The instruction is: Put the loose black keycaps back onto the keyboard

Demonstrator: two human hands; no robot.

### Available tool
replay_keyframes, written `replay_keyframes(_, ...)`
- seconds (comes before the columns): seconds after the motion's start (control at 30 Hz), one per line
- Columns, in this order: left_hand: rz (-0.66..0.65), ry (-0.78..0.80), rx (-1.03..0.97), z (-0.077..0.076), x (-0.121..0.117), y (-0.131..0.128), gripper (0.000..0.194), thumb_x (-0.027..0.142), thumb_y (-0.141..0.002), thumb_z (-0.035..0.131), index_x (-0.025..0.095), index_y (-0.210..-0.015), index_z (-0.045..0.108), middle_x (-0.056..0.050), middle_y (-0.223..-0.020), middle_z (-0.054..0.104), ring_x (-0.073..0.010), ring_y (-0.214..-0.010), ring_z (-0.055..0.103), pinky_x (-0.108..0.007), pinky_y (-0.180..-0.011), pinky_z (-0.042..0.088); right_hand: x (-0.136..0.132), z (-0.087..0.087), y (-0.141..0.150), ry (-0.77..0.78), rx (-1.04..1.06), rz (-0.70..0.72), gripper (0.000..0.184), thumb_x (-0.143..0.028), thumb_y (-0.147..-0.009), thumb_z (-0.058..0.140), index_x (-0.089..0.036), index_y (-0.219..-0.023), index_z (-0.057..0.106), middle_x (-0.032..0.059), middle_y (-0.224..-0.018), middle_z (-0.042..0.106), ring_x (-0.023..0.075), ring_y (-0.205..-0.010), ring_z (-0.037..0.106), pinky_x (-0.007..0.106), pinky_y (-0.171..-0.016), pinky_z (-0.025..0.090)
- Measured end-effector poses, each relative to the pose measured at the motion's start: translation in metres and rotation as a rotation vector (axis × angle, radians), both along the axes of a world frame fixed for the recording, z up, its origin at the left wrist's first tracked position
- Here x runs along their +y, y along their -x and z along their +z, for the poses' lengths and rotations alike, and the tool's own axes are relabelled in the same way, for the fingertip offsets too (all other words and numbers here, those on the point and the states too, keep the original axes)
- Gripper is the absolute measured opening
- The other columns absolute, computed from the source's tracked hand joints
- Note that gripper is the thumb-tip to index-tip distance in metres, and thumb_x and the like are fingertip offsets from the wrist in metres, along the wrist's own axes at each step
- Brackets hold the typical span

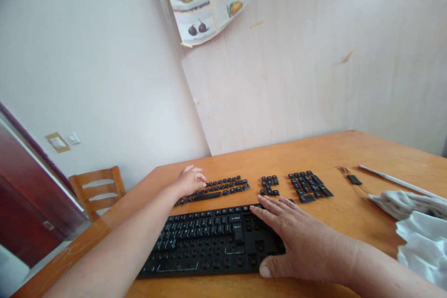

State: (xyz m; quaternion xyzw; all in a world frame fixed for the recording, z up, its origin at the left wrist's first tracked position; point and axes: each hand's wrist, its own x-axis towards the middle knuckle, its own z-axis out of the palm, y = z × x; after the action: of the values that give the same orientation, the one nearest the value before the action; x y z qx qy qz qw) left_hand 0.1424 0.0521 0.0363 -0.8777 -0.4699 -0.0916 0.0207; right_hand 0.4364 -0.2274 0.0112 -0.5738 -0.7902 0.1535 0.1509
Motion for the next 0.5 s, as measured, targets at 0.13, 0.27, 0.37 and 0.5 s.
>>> replay_keyframes(0.13,0.01,0.005,0.011,-0.003,0.002,-0.002,0.019,0.041,-0.071,0.073,0.033,-0.087,0.079,-0.001,-0.135,0.061,-0.0365,-0.141,0.032,-0.057,-0.115,0.021,-0.001,0.006,0.003,0.053,-0.015,-0.013,0.104,-0.078,-0.069,0.063,-0.032,-0.154,0.026,0.0078,-0.162,0.011,0.0424,-0.146,0.011,0.063,-0.117,0.013)
replay_keyframes(0.27,0.006,-0.01,0.002,-0.005,0.002,-0.004,0.016,0.038,-0.07,0.073,0.031,-0.084,0.079,0.0,-0.137,0.06,-0.0355,-0.142,0.03,-0.055,-0.116,0.021,-0.002,0.01,0.005,0.072,-0.034,-0.022,0.105,-0.08,-0.069,0.061,-0.031,-0.155,0.024,0.0077,-0.162,0.01,0.0416,-0.146,0.01,0.063,-0.118,0.012)
replay_keyframes(0.37,0.028,-0.01,-0.022,-0.003,0.001,-0.003,0.014,0.036,-0.072,0.072,0.029,-0.082,0.079,-0.001,-0.14,0.057,-0.0357,-0.143,0.028,-0.053,-0.117,0.021,-0.002,0.01,0.004,0.077,-0.051,-0.015,0.105,-0.08,-0.07,0.06,-0.031,-0.155,0.023,0.008,-0.162,0.01,0.0415,-0.146,0.011,0.063,-0.117,0.013)
replay_keyframes(0.5,0.018,-0.056,-0.07,0.006,-0.007,0.003,0.013,0.034,-0.076,0.07,0.026,-0.082,0.078,-0.003,-0.14,0.057,-0.0346,-0.142,0.031,-0.052,-0.117,0.022,-0.002,0.008,0.002,0.048,-0.061,0.001,0.103,-0.079,-0.071,0.06,-0.03,-0.155,0.025,0.0081,-0.162,0.011,0.0409,-0.147,0.011,0.061,-0.118,0.014)
